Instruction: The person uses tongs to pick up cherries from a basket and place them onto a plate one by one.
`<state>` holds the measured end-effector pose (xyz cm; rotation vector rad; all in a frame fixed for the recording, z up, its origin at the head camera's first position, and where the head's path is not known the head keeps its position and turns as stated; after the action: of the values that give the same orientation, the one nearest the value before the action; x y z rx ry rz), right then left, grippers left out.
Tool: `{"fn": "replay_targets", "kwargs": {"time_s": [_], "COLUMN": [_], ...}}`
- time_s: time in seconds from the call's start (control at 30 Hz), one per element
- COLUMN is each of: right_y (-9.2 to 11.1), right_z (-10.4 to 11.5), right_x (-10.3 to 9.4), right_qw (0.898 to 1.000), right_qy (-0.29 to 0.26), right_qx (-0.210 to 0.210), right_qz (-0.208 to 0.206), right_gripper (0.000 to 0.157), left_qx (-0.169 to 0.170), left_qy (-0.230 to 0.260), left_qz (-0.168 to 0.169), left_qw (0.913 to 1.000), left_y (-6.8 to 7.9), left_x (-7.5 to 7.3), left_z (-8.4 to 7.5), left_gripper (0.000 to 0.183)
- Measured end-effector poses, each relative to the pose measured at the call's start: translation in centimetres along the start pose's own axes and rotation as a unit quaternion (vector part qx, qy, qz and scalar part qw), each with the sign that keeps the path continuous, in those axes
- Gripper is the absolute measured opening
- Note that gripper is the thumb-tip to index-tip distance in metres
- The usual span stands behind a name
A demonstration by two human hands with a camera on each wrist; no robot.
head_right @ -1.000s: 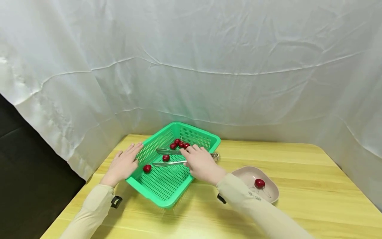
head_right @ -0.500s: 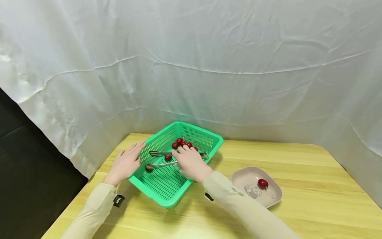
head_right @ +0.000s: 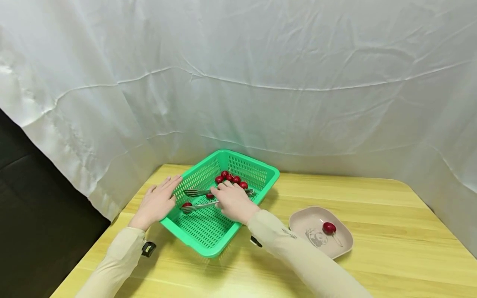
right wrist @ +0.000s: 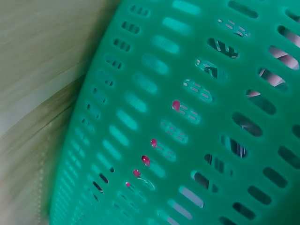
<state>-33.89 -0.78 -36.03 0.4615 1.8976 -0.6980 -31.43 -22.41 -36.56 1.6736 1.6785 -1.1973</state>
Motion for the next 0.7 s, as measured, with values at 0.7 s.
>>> {"fn": "replay_targets", "kwargs": {"time_s": [0.7], "right_y": [-0.35], "right_z": [0.48], "right_x": [0.34], "right_qw": [0.998], "right_qy": [-0.043], "right_qx": [-0.029], "right_qz": [0.036], "right_gripper": [0.046], "left_qx": [-0.002], "left_qy": [0.002], "left_qz": [-0.004], "left_qw": [1.0000], "left_y": [-0.08], "left_x": [0.07], "left_z": [0.28], "left_gripper": [0.063]}}
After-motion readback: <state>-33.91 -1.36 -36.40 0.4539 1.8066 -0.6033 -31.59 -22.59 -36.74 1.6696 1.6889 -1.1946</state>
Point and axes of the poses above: each hand's wrist, its own y-axis away from the middle knuckle, its own x-axis out of the palm, z = x × y, the point moved 4 cm from there along -y, towards the middle knuckle, and after that the axes turned 14 degrees about y, right-handed, at the moved point
